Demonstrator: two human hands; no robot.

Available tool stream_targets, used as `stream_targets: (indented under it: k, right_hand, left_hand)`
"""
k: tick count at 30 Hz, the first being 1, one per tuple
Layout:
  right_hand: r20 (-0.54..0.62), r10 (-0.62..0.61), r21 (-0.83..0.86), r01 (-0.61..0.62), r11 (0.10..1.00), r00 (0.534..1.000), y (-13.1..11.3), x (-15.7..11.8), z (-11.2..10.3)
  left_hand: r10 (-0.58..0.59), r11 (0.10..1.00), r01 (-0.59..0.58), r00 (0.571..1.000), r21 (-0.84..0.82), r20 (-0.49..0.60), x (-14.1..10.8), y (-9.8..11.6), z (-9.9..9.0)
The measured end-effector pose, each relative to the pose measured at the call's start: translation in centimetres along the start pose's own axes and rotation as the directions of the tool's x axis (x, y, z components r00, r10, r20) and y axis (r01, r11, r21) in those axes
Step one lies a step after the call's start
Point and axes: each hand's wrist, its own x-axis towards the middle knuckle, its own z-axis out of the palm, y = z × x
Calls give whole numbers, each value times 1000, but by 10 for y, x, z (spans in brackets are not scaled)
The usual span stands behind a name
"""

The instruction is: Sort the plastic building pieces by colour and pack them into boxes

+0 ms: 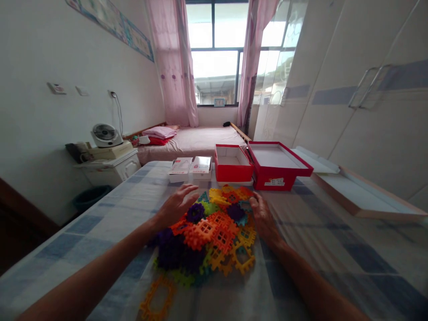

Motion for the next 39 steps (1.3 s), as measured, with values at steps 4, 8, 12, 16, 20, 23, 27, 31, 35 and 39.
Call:
stream_targets:
  k: [4,8,12,16,20,23,27,31,35,39]
  right_hand:
    - [30,-7,-30,8,1000,1000,2,1,3]
    - [64,2,-78,3,997,998,3,-2,8]
    - [69,-9,-115,17,993,998,3,-5,10]
    - [77,-6,-112,14,994,997,2,-6,9]
    - [84,-14,-110,23,994,996,1,-7,9]
    - [82,-19,-89,27,996,996,1,-7,8]
    - [74,12,-61,-8,998,997,0,-3,4]
    - [59,54,-47,-51,998,997,-1,2,-5]
    - [-5,67,-29,-67,997,998,-1,7,-14]
    - [-62,83,37,-81,996,995,-5,12,-25]
  left_hand:
    - [81,995,-86,990,41,115,-99,-8,-28]
    - [152,962,-207,948,179,280,-151,-13,-21]
    - [177,946,-243,942,217,285,-138,-13,1]
    - [215,948,-261,948,185,233,-106,0,20]
    - [286,935,-320,935,154,209,-81,23,33]
    - [353,911,-389,906,135,233,-65,41,43]
    - [416,883,-454,876,123,244,-39,64,63]
    - [502,845,-532,824,55,262,-16,89,84]
    - [490,855,-515,842,66,224,-24,94,69]
    - [129,943,-139,990,301,52,-68,41,28]
